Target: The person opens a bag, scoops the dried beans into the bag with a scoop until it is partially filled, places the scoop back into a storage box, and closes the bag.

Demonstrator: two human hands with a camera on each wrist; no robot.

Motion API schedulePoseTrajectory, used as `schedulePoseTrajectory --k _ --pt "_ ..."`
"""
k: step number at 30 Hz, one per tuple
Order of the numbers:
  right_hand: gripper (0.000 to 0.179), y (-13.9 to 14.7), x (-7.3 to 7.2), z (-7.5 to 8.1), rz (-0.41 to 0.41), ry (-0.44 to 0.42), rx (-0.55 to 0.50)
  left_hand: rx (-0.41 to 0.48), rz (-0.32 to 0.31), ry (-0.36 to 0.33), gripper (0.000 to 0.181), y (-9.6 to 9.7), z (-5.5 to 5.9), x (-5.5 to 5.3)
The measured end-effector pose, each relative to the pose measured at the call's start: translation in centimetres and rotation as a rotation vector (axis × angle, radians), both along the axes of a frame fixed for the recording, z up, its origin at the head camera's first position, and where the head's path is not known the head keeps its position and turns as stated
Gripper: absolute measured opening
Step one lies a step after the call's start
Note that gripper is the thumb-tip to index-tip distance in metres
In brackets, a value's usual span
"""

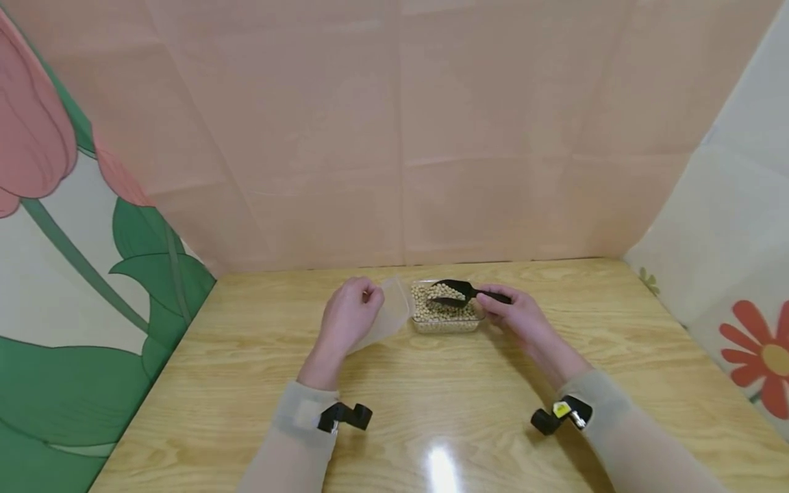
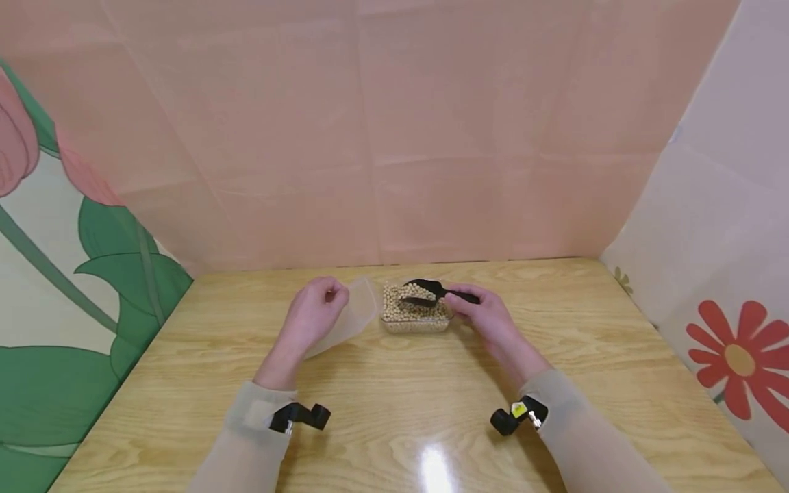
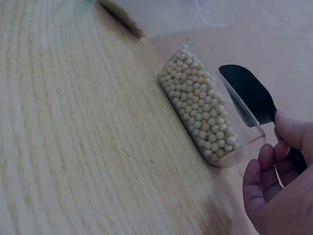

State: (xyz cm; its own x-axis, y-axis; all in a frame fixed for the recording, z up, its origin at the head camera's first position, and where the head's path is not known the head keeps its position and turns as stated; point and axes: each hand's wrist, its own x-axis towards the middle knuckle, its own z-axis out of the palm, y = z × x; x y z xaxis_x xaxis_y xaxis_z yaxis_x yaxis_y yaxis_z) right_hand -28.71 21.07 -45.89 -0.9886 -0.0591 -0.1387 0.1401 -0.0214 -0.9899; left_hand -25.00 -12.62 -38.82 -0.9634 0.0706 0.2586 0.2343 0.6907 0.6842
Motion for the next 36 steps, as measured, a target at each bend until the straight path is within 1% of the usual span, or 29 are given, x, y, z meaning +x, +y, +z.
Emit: schedulePoseTrajectory --k 5,8,12,17,25,36 --pt "0.046 0.4 0.2 0.3 -0.013 0.016 -0.009 0.002 0.001 0.008 0.021 0.1 0.0 0.0" --pt "0.053 0.6 0.4 0.6 -0.013 0.042 0.053 0.001 0.004 0.012 0.021 0.1 0.0 0.0" --pt "0.058 0.8 0.8 1.3 -0.021 0.065 0.109 0.003 0.004 0.011 0.021 0.1 0.1 0.1" --pt "0.056 0.7 1.2 2.1 -0.028 0.076 0.096 0.006 0.000 0.008 0.022 0.1 0.1 0.1" --pt "0.052 0.5 1.8 3.0 -0.017 0.093 0.096 0.005 0.003 0.002 0.021 0.0 0.0 0.0" --pt "0.044 -0.8 2.6 4.2 0.020 0.156 0.096 0.004 0.000 0.008 0.022 0.1 0.1 0.0"
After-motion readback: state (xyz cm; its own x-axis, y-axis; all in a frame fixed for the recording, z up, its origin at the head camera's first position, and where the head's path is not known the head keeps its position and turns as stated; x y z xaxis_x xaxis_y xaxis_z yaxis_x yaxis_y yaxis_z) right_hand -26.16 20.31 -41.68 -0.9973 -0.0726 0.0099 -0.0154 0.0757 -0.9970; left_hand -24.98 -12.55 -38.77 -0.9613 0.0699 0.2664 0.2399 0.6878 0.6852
